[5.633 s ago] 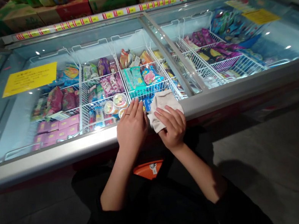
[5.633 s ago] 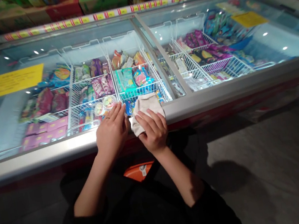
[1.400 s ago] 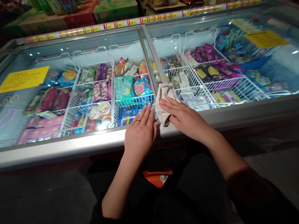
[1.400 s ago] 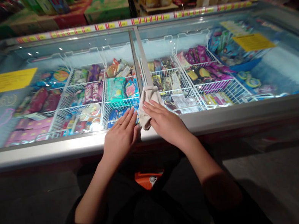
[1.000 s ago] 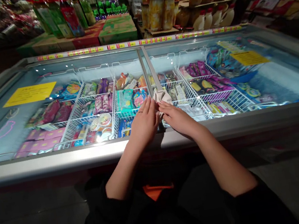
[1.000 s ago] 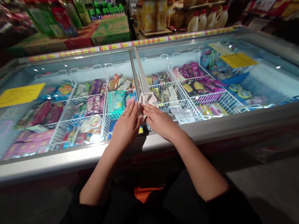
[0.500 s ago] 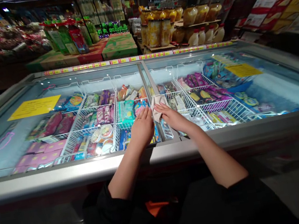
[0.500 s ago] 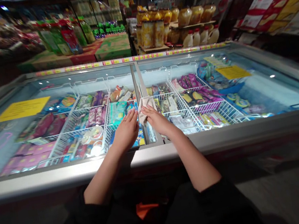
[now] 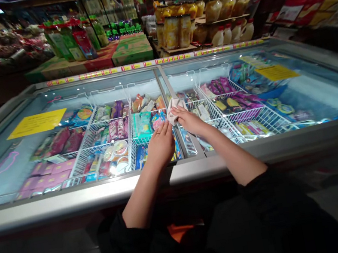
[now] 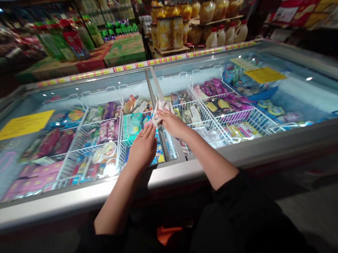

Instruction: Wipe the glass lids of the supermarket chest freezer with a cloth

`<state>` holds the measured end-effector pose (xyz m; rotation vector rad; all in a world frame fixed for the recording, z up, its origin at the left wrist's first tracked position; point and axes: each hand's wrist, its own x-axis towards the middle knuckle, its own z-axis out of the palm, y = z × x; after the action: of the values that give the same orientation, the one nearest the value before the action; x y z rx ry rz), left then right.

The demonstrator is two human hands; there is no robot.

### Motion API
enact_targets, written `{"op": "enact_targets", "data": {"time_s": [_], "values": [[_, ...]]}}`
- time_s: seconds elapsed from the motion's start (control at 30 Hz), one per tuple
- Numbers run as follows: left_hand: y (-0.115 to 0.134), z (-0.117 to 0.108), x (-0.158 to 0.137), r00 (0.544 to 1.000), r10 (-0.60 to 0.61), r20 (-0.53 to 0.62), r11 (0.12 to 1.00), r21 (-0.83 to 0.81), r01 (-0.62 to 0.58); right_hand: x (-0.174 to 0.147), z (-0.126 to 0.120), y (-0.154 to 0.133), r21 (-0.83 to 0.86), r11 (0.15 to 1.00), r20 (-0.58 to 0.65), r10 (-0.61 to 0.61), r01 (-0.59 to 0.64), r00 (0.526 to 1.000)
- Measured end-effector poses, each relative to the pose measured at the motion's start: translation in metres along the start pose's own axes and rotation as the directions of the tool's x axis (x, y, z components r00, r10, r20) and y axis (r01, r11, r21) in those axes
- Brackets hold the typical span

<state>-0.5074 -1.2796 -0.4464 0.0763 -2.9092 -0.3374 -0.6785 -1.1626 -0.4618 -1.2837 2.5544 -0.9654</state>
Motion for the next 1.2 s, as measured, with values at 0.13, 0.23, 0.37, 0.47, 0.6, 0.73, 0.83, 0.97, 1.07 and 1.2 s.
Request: {"op": "enact_targets", "data": {"time_s": [0.13, 0.23, 0.37, 0.47, 0.6, 0.73, 0.83, 0.97, 1.07, 1.2], "values": [[-0.001, -0.001, 0.000, 1.000, 0.004, -0.004, 1.000, -0.007, -0.004, -0.008, -0.004, -0.005, -0.036, 0.998, 0.028, -0.050, 0.051, 0.998], [0.000, 0.000, -0.001, 1.000, 0.003, -0.007, 1.000, -0.012, -0.003, -0.046, -0.015, -0.002, 0.009, 0.992, 0.115, -0.123, 0.123, 0.986], [0.000, 0.001, 0.000, 1.000, 0.005, -0.011, 1.000, -0.027, -0.005, -0.048, -0.017, 0.007, 0.061, 0.991, 0.093, -0.124, 0.118, 0.988], [-0.001, 0.000, 0.001, 1.000, -0.007, -0.009, 0.998, -0.060, 0.006, -0.003, -0.005, 0.010, -0.014, 0.999, -0.018, -0.047, 0.046, 0.999], [-0.004, -0.002, 0.003, 1.000, -0.011, -0.013, 0.994, -0.110, 0.010, 0.032, 0.005, 0.003, -0.064, 0.998, -0.036, -0.011, 0.008, 0.999], [-0.004, -0.002, 0.004, 0.999, -0.021, -0.027, 0.991, -0.130, 0.017, -0.001, -0.004, 0.004, -0.047, 0.994, 0.042, -0.093, 0.095, 0.995], [-0.002, 0.000, 0.003, 0.999, -0.033, -0.033, 0.993, -0.113, 0.029, -0.023, -0.013, 0.011, 0.024, 0.992, 0.067, -0.122, 0.121, 0.990], [0.003, -0.001, 0.002, 0.999, -0.042, -0.013, 0.996, -0.076, 0.041, -0.002, -0.009, 0.009, -0.002, 0.999, 0.033, -0.051, 0.051, 0.998], [0.004, -0.004, 0.003, 0.999, -0.051, -0.002, 0.996, -0.072, 0.051, 0.021, 0.001, -0.002, -0.105, 0.994, -0.022, -0.004, 0.002, 1.000], [-0.001, -0.017, 0.006, 0.998, -0.054, 0.011, 0.980, -0.191, 0.055, 0.007, 0.004, -0.014, -0.193, 0.979, -0.003, -0.064, 0.063, 0.998]]}}
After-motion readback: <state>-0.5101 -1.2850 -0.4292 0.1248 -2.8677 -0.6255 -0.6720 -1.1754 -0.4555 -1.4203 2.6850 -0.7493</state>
